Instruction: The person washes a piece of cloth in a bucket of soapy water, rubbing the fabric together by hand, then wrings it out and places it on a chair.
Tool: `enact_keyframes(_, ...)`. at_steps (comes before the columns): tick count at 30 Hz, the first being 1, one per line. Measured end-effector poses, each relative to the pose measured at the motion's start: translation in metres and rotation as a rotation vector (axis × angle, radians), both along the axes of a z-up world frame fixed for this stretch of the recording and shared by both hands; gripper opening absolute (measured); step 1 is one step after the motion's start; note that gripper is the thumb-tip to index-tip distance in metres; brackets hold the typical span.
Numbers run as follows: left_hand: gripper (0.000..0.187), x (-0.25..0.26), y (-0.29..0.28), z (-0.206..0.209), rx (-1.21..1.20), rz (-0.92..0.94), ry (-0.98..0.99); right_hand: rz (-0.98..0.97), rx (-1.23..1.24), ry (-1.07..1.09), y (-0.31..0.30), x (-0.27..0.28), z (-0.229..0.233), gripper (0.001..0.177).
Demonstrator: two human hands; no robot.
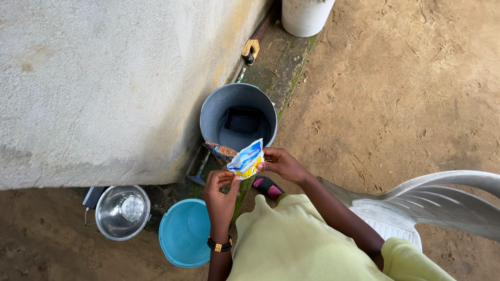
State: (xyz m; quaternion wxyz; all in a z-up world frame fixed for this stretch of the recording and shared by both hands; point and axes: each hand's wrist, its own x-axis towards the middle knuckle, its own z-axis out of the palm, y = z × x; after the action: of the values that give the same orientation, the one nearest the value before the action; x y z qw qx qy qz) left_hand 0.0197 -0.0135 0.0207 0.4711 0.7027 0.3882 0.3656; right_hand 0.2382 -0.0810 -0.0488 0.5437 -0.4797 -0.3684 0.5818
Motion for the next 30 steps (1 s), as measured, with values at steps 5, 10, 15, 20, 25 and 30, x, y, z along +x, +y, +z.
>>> enact_keyframes(5, 0.011, 0.007, -0.003, -0.001, 0.092, 0.104, 0.048, 0.004, -0.011, 0.079, 0.002, 0.0, -0.005, 0.035)
enact_keyframes(10, 0.009, 0.001, -0.004, -0.007, 0.13, 0.136, -0.007, 0.044, 0.071, -0.014, 0.01, -0.004, -0.013, 0.031)
enact_keyframes(15, 0.008, -0.008, -0.005, -0.031, -0.04, 0.214, -0.202, 0.11, 0.047, 0.013, 0.026, -0.004, -0.006, 0.035)
enact_keyframes(20, 0.019, -0.02, -0.009, -0.024, -0.153, 0.281, -0.222, 0.181, 0.032, 0.007, 0.041, -0.009, -0.006, 0.032)
enact_keyframes(25, 0.072, -0.025, -0.016, 0.001, 0.03, 0.301, -0.05, 0.267, -0.001, -0.017, 0.056, -0.018, -0.014, 0.034)
enact_keyframes(30, 0.069, -0.029, -0.021, -0.028, -0.046, 0.296, -0.142, 0.373, -0.007, 0.003, 0.07, -0.031, -0.019, 0.034)
